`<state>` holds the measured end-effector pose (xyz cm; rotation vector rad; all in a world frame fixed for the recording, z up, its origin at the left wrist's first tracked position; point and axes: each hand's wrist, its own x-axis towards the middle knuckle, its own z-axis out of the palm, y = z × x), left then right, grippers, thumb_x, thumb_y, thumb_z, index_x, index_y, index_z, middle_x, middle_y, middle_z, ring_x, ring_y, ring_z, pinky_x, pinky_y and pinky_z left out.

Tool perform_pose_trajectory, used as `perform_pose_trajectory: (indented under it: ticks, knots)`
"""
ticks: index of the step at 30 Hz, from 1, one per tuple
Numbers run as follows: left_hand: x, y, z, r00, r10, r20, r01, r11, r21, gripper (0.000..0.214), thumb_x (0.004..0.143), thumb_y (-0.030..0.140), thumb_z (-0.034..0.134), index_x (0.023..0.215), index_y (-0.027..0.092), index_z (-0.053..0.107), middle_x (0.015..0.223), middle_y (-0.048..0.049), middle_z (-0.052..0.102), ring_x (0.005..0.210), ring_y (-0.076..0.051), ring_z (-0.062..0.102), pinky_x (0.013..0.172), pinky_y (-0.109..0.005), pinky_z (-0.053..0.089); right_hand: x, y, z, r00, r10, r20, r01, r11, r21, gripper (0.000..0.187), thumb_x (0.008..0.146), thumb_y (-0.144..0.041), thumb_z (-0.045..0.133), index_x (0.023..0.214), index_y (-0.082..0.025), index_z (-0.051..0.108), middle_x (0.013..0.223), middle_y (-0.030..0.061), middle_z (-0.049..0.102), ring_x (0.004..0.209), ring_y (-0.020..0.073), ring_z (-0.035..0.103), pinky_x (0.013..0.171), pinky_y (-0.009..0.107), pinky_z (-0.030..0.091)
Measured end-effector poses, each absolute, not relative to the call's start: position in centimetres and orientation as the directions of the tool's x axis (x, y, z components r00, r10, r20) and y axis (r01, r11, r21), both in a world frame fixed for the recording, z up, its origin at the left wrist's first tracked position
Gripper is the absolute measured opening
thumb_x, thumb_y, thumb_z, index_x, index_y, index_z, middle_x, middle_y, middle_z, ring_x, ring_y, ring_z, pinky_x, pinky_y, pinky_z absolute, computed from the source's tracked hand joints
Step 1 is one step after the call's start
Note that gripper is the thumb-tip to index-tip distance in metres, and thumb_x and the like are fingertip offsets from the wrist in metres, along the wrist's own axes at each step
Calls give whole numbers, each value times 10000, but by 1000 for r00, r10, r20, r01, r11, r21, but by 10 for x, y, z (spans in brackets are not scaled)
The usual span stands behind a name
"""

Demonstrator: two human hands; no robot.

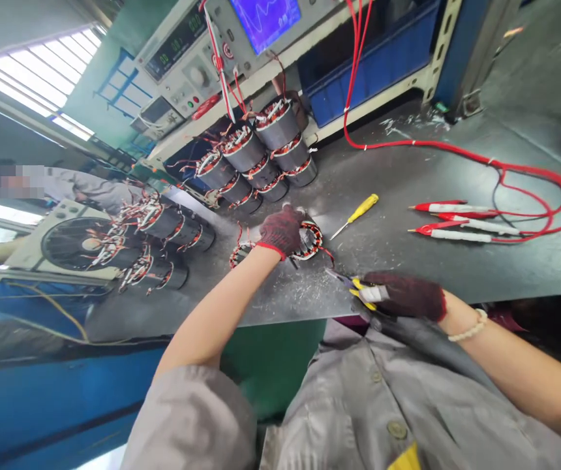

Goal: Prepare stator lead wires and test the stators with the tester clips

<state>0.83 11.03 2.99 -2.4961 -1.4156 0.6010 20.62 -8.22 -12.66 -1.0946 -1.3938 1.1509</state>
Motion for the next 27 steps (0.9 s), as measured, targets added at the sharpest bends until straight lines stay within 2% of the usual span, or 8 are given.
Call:
perform_pose_trajectory:
  ticks: [3, 5, 6, 9, 13, 17, 22, 27]
  knots:
    - [-14, 95, 28, 359, 901, -243, 830, -427, -358, 663, 911, 244, 603, 1571, 224, 537, 1515, -204, 618, 1183, -374, 749, 921, -434, 633, 193, -92, -115, -517, 851, -94, -150, -198, -969, 293, 783, -391, 891, 960, -169, 821, 907, 70, 810, 747, 197, 724, 648, 263, 592]
    - [-25, 88, 25, 307, 922, -235, 862, -374, -341, 779, 915, 271, 613, 1663, 213, 405, 1567, -229, 578, 1266, -378, 714, 982, -442, 615, 174, -88, -105, -616, 772, -154, -344, -440, -829, 338, 767, -386, 915, 1006, -179, 796, 974, 86, 801, 822, 202, 726, 726, 283, 600]
    - [-29, 85, 23, 286, 930, -231, 876, -352, -330, 829, 914, 285, 619, 1693, 208, 345, 1594, -239, 551, 1304, -382, 694, 1009, -447, 605, 163, -82, -100, -601, 784, -157, -452, -495, -742, 343, 766, -395, 918, 1005, -190, 781, 979, 77, 793, 840, 196, 721, 754, 289, 604]
    - [-37, 74, 16, 259, 936, -236, 905, -321, -280, 973, 901, 346, 656, 1742, 203, 187, 1668, -249, 461, 1389, -397, 635, 1063, -458, 581, 132, -59, -92, -530, 835, -147, -654, -513, -556, 318, 759, -388, 921, 962, -226, 738, 912, 30, 769, 812, 173, 707, 776, 292, 614]
    - [-42, 60, 8, 264, 931, -253, 912, -326, -248, 1112, 890, 368, 690, 1754, 222, 6, 1730, -260, 350, 1424, -397, 608, 1096, -460, 558, 112, -39, -94, -561, 817, -136, -685, -549, -479, 240, 783, -290, 892, 915, -236, 699, 818, 3, 746, 754, 180, 710, 732, 316, 635]
    - [-44, 55, 5, 240, 936, -257, 916, -306, -259, 1178, 889, 317, 691, 1739, 240, -120, 1729, -259, 347, 1447, -378, 591, 1104, -447, 549, 107, -35, -91, -585, 804, -109, -693, -565, -447, 225, 793, -255, 865, 922, -236, 681, 749, -8, 721, 695, 196, 715, 682, 353, 653]
    - [-44, 56, 3, 193, 947, -256, 922, -264, -282, 1151, 888, 223, 637, 1735, 273, -140, 1741, -255, 323, 1359, -359, 665, 1065, -444, 570, 107, -29, -84, -565, 814, -137, -676, -552, -488, 294, 753, -247, 905, 946, -224, 685, 727, -11, 717, 631, 166, 685, 576, 278, 602]
    - [-43, 54, 5, 190, 947, -259, 924, -262, -279, 1193, 864, 322, 700, 1739, 285, -111, 1732, -246, 344, 1388, -374, 638, 1081, -442, 556, 112, -51, -98, -517, 845, -134, -605, -472, -642, 262, 839, -415, 843, 975, -236, 709, 717, 21, 714, 598, 172, 635, 529, 293, 554]
